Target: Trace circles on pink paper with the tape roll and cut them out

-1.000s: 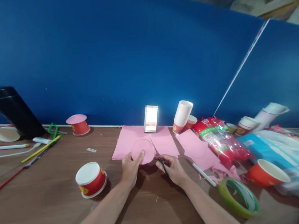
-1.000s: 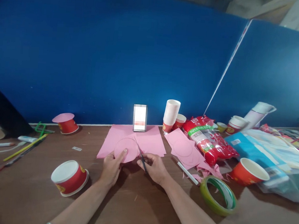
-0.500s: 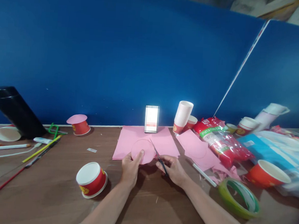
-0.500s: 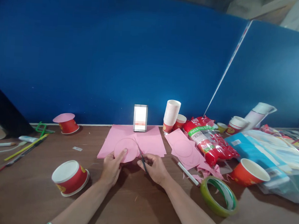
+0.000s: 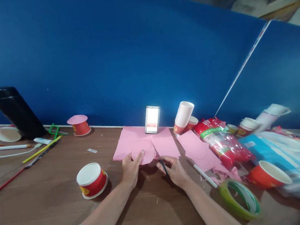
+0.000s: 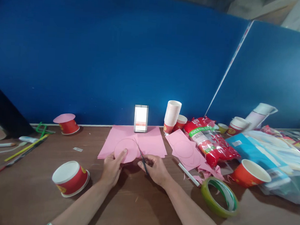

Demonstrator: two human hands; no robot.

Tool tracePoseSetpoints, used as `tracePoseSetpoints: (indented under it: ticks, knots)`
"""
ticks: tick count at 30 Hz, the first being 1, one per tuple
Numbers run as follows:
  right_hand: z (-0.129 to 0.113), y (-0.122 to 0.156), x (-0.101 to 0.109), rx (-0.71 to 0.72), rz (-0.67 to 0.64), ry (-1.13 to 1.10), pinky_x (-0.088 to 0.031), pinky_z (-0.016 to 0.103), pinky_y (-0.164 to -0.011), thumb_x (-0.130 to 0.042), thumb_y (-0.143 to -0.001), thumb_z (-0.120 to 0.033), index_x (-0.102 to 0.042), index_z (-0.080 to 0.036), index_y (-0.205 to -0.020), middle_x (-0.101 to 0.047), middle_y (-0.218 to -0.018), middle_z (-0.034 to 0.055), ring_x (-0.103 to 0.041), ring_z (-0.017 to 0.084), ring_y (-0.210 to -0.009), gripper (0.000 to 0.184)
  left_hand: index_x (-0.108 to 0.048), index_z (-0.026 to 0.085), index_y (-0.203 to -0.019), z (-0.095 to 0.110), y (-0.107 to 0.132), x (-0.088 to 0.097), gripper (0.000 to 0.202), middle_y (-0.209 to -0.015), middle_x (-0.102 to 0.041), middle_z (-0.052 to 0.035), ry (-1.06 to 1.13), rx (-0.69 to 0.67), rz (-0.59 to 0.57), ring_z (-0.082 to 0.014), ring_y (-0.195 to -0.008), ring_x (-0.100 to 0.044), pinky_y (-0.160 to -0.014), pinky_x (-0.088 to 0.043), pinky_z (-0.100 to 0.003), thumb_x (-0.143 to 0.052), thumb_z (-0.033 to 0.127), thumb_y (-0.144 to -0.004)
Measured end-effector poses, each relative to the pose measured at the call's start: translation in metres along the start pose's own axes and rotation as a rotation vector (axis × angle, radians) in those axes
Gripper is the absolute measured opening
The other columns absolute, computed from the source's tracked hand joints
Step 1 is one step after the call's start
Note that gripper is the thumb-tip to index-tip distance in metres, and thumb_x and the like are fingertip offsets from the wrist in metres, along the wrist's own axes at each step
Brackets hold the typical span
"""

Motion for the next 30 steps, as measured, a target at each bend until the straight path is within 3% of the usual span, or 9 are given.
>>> tracePoseSetpoints:
  ticks: [19,30]
  knots:
    - [-0.0042,-0.0002,-0.0011,0.001,-0.020,-0.082,-0.039,0.020,-0.047,-0.067,-0.072,-0.044,-0.064,-0.013,-0.088,-0.047,-0.057,-0.0042,-0.043,0.008,-0.050,0.035,-0.068,0.009,-0.086,-0.0042,-0.0028,0.0023,0.041,-0.077,-0.070,-0.0099,-0.101,-0.016,-0.017,-0.0198,-0.068,-0.064,-0.065,-0.049,-0.031,-0.074,0.041,-0.060]
    - [-0.0006,-0.0004,0.0004,0.028,-0.013,-0.026,-0.039,0.019,-0.048,-0.065,-0.075,-0.041,-0.066,-0.013,-0.092,-0.049,-0.059,-0.0033,-0.043,0.008,-0.051,0.033,-0.067,0.009,-0.087,-0.0027,-0.0008,0.0004,0.039,-0.076,-0.070,-0.0091,-0.036,-0.003,-0.022,-0.0200,-0.069,-0.064,-0.067,-0.049,-0.032,-0.074,0.038,-0.061]
Point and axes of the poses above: each hand's wrist, its own y-axis away from the middle knuckle, its own x-axis out of the back of the hand, z = x × y, the point moved 6 cm from there along -y, towards the middle knuckle
